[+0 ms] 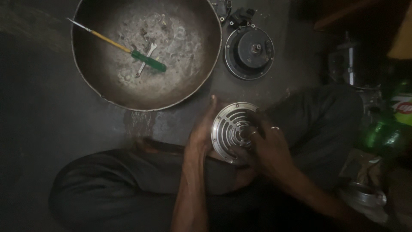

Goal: The person sits on the floor and disassembles a small electric motor, removing the end cap and rotor. They then use a screwdriver to adjust the fan blades on the stator assembly before reassembling the motor components.

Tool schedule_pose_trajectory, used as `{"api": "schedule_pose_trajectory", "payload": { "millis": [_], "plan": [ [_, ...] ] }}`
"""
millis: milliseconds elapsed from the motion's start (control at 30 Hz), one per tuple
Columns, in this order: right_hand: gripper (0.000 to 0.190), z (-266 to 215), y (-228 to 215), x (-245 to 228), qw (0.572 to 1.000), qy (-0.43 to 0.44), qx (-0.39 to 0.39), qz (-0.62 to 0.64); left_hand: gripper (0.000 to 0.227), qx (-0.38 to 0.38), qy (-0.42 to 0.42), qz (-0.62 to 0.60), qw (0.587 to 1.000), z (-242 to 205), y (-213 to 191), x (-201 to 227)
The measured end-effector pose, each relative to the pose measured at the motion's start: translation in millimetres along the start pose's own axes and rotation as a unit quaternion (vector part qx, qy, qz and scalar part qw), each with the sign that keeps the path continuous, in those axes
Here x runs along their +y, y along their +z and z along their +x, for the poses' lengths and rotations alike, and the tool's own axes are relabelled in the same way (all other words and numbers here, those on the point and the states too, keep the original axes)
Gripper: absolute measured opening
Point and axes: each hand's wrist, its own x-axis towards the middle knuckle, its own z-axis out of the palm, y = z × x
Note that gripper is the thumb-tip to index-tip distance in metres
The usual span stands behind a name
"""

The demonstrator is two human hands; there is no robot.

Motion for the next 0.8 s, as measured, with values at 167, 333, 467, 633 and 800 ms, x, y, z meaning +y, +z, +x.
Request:
{"api": "schedule_pose_trajectory", "payload": {
  "millis": [167,333,467,633,800],
  "plan": [
    [0.047,-1,0,4,0.999,0.023,-0.025,0.018,0.077,-0.031,0.048,-0.065,0.996,7,-4,-8],
    [0.058,-5,6,10,0.999,0.016,-0.038,-0.013,0.053,-0.044,0.078,-0.027,0.996,3,-3,-4],
    [0.063,-12,2,24,0.999,-0.001,-0.002,0.034,0.050,-0.058,0.084,-0.019,0.995,2,-1,-2],
    [0.092,-12,4,41,0.996,0.003,0.010,0.084,0.039,-0.047,0.068,-0.033,0.996,6,-5,-6],
    [0.076,-17,17,56,0.933,0.141,0.012,0.332,0.033,-0.038,0.064,-0.023,0.997,8,-7,-6]
  ]
}}
